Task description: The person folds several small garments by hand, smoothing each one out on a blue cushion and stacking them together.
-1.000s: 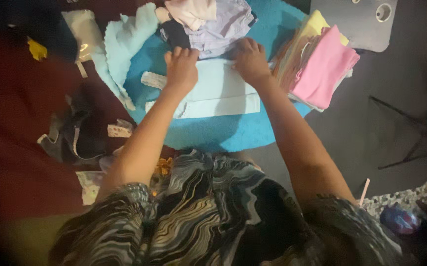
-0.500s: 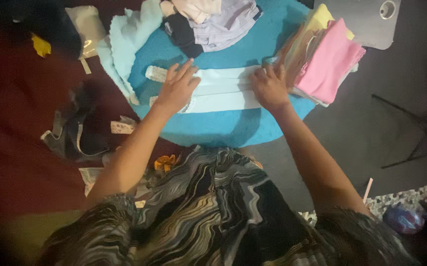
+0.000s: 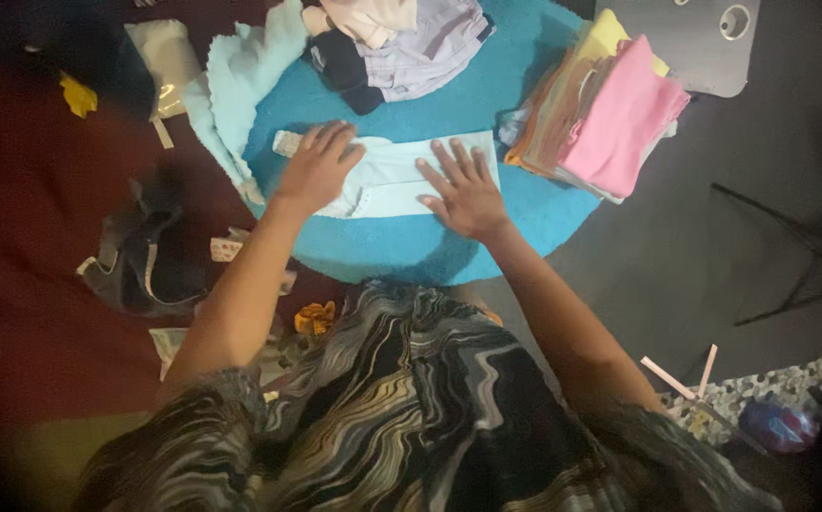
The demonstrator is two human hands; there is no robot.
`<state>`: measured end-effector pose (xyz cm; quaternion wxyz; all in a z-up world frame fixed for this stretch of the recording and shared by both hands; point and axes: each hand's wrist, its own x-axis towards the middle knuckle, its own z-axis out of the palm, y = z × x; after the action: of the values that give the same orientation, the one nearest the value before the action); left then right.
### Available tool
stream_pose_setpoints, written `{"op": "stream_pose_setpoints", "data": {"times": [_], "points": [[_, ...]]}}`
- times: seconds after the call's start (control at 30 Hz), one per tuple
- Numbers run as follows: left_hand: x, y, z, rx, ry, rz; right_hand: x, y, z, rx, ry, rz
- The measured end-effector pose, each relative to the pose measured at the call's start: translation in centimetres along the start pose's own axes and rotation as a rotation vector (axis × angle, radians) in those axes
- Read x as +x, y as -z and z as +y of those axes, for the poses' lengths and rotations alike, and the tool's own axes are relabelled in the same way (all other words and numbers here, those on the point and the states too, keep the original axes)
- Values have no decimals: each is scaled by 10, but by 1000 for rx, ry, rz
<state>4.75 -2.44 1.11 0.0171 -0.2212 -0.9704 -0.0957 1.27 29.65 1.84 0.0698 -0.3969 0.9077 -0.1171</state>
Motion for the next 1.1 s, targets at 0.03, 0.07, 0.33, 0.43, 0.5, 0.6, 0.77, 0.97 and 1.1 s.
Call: {"op": "stream_pose_setpoints", "data": {"times": [0.03, 0.07, 0.33, 0.43, 0.5, 0.6, 0.77, 0.97, 1.1], "points": [[-3, 2, 1, 10, -74, 155, -1, -4, 2, -18, -50, 13], [-5, 5, 5, 9, -74, 154, -2, -5, 7, -17, -50, 12], [4, -14, 18, -53, -2, 264, 26, 45, 40, 54, -74, 279], [18, -25, 16, -55, 50, 315, 26, 49, 31, -49, 82, 14], [27, -25, 17, -151, 153, 282, 30, 36, 37, -163, 85, 101], [42, -14, 10, -255, 206, 263, 38, 31, 63, -258, -5, 229], [39, -11, 2, -180, 79, 233, 42, 50, 75, -117, -112, 435], [16, -12, 2, -28, 19, 351, -4, 40, 66, -214, 71, 436], [5, 1, 5, 154, -51, 366, -29, 18, 64, -287, 13, 272]]}}
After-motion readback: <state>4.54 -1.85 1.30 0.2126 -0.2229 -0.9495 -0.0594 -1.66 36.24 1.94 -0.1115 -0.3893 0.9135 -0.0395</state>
